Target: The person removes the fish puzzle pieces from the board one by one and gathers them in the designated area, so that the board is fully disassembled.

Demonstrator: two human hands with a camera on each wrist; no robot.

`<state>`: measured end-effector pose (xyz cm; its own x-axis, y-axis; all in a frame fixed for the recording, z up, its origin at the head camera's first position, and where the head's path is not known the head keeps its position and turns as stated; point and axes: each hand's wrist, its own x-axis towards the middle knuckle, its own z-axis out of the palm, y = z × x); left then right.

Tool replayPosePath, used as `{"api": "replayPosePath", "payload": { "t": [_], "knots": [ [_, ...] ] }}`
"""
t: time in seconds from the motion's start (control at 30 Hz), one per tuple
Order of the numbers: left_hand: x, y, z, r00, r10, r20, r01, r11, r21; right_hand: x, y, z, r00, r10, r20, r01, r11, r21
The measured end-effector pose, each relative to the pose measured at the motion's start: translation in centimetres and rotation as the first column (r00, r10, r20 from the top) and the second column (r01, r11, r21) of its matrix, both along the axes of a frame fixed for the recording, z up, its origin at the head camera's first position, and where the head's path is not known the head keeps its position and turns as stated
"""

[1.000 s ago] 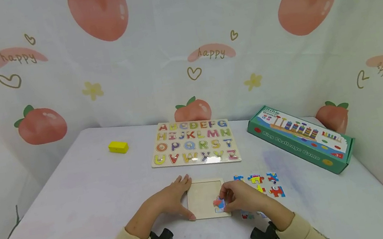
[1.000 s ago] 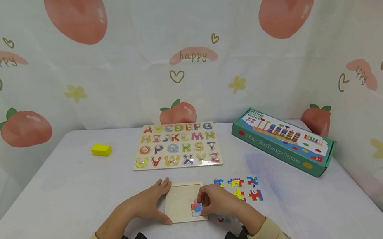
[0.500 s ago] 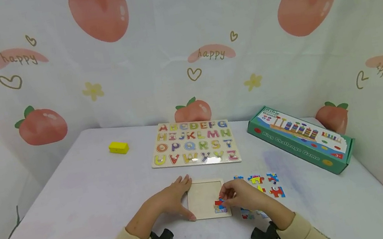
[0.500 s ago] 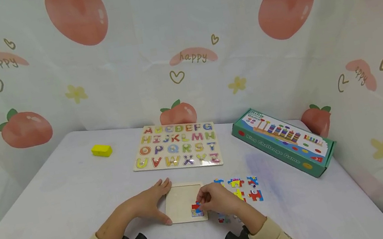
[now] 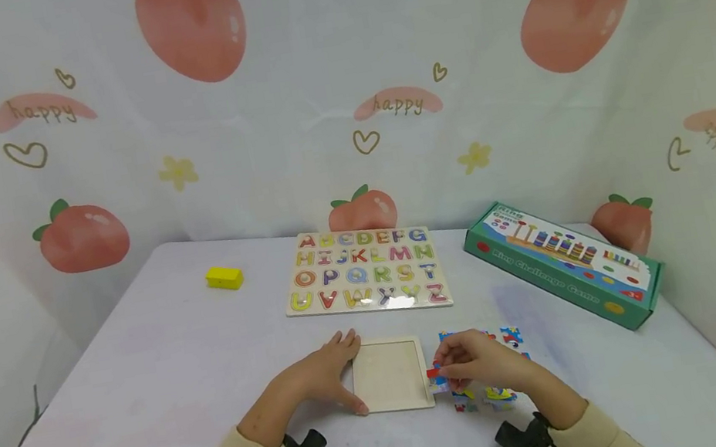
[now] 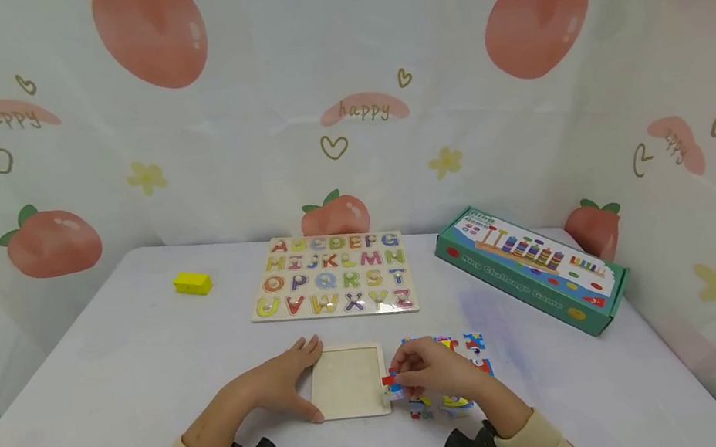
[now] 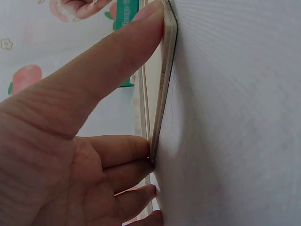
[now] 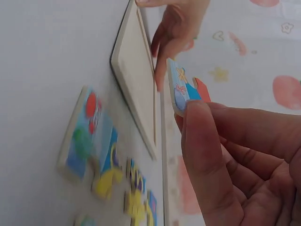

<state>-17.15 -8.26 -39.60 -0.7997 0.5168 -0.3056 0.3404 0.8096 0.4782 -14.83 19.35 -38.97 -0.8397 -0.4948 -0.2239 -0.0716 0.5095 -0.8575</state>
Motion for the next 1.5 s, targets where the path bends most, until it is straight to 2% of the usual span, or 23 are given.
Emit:
{"api": "replayPosePath", "payload": {
  "t": [0.17,0.33,0.6,0.87,1.07,1.33,1.5],
  "knots": [
    [0.3,0.1,0.3,1.0,0.007,0.006,-0.007,1.0,0.0,0.7,2.3,0.2,1.0,-0.008,-0.023,0.008,1.0,0.002],
    [0.3,0.1,0.4,1.0,0.013,0.007,-0.013,1.0,0.002,1.4,4.2,0.4,0.999,-0.032,-0.012,0.032,0.999,0.0],
    [0.1,0.2,0.2,1.0,0.004,-0.001,-0.004,1.0,-0.006,2.7,7.4,0.3,0.991,-0.13,0.03,0.129,0.992,0.01],
    [-0.2,0.2,-0.4,1.0,0.006,-0.003,-0.006,1.0,-0.015,3.4,10.3,-0.5,0.965,-0.251,0.075,0.246,0.967,0.07],
    [-0.3,0.2,-0.5,1.0,0.012,0.002,-0.012,1.0,-0.022,3.8,11.3,-1.1,0.948,-0.308,0.079,0.297,0.947,0.122],
    [-0.1,0.2,0.0,1.0,0.011,0.003,-0.011,1.0,-0.009,3.9,11.7,-1.9,0.929,-0.357,0.101,0.339,0.927,0.157],
    [0.1,0.2,0.1,1.0,0.016,0.009,-0.016,1.0,-0.01,3.9,11.6,-2.1,0.933,-0.352,0.069,0.336,0.925,0.178]
  ]
}}
